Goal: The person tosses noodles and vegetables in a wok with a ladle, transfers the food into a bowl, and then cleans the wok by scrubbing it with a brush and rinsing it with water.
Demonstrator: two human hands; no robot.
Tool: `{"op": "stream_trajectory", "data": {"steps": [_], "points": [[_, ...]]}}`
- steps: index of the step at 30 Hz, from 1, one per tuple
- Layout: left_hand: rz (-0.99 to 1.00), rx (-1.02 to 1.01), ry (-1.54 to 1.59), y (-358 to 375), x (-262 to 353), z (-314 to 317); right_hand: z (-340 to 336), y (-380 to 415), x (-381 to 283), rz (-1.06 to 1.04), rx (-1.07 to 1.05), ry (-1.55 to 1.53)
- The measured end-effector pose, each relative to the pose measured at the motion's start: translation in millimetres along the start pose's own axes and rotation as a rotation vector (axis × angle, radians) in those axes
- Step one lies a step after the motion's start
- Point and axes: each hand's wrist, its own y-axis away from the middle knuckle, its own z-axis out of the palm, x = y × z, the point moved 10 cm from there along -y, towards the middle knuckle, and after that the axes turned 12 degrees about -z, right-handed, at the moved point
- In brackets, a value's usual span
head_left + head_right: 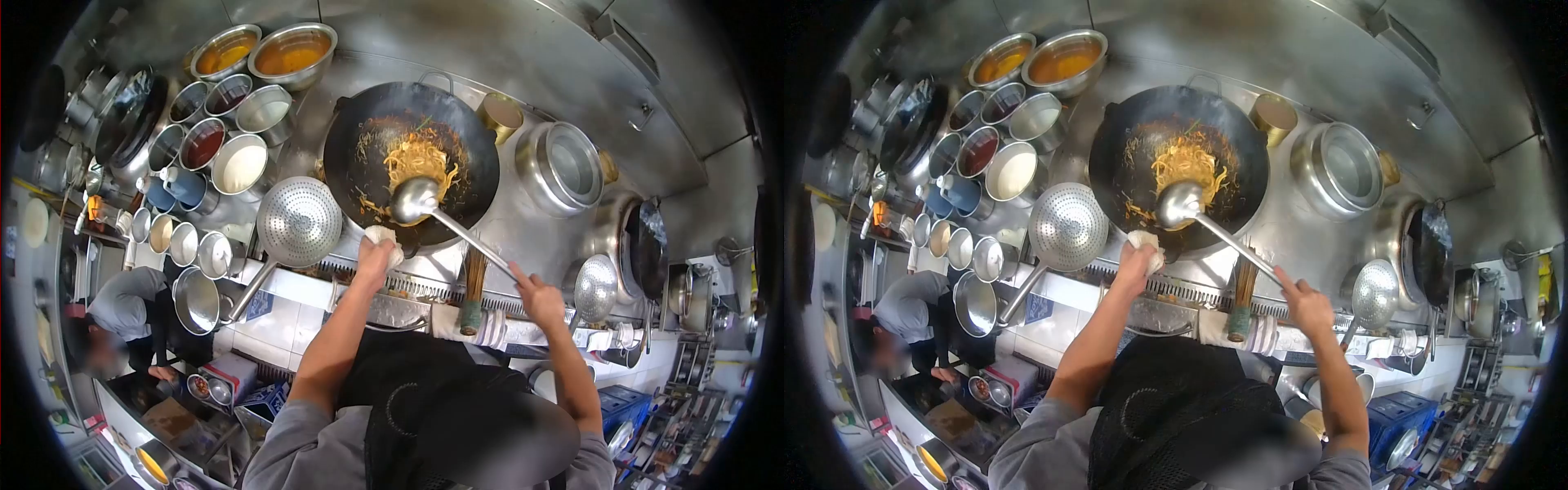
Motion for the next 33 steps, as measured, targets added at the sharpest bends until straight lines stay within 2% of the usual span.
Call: {"op": "stream_trajectory", "data": {"steps": [2, 5, 8, 10, 11, 12, 14, 16, 18, 19, 21, 22, 23, 25, 26, 29, 30, 31, 33], "points": [[0.067, 0.001, -0.045, -5.3, 1.0, -1.3, -30.4, 13.3, 6.3, 0.031, 0.001, 0.04], [0.072, 0.026, -0.041, -4.8, 1.3, -2.5, -99.5, 28.1, 11.6, 0.077, 0.069, 0.136], [0.03, -0.016, -0.04, -2.8, 2.0, -1.5, -155.8, 29.9, 8.0, 0.038, 0.021, 0.251], [0.007, -0.068, -0.024, -4.9, 2.7, 0.2, -151.5, 21.9, 14.4, 0.044, -0.023, 0.275], [-0.085, -0.079, 0.022, -6.1, -3.1, -0.2, -146.1, 17.0, 17.7, 0.046, -0.059, 0.298], [-0.178, -0.09, 0.067, -6.0, -9.5, 0.0, -130.4, 7.2, 17.8, 0.075, -0.078, 0.266], [-0.198, -0.092, 0.065, -7.3, -9.9, 0.3, -70.7, -17.0, 23.9, 0.101, -0.054, 0.165], [-0.209, -0.093, 0.065, -11.0, -11.7, 0.5, -19.4, -44.8, 15.6, 0.185, -0.029, -0.011], [-0.175, -0.083, 0.048, -15.5, -12.5, -3.9, 18.5, -61.1, 4.6, 0.145, 0.159, -0.319], [-0.167, -0.085, 0.039, -13.3, -7.3, -4.3, 12.1, -60.2, -4.8, 0.146, 0.171, -0.323], [-0.303, -0.16, 0.089, -5.9, -8.0, 3.2, 4.8, -45.3, -22.9, 0.192, 0.177, -0.566], [-0.378, -0.113, 0.11, -3.1, -9.2, 1.0, -4.9, -31.3, -29.4, 0.106, 0.31, -0.567], [-0.375, -0.114, 0.106, -9.2, -8.9, -0.6, -1.9, -17.0, -30.6, 0.105, 0.316, -0.569], [-0.374, -0.227, 0.058, -10.4, -8.0, 9.4, 22.8, 17.9, -16.6, 0.357, 0.168, -0.57], [-0.242, -0.25, -0.032, -3.0, 2.3, 15.0, 24.6, 27.3, -15.7, 0.381, 0.126, -0.478], [-0.157, -0.14, 0.115, 40.6, 9.4, 23.8, -4.5, 48.2, -41.8, 0.307, 0.237, -0.597], [-0.213, -0.092, 0.114, 34.6, -6.5, 18.1, -4.7, 52.2, -49.0, 0.252, 0.299, -0.577], [-0.188, -0.153, 0.067, 25.0, -12.7, 18.9, -9.5, 53.3, -54.4, 0.386, 0.143, -0.716], [-0.157, -0.152, 0.13, 69.2, -4.0, 27.8, -42.4, 64.8, -57.8, 0.278, 0.091, -0.754]]}}
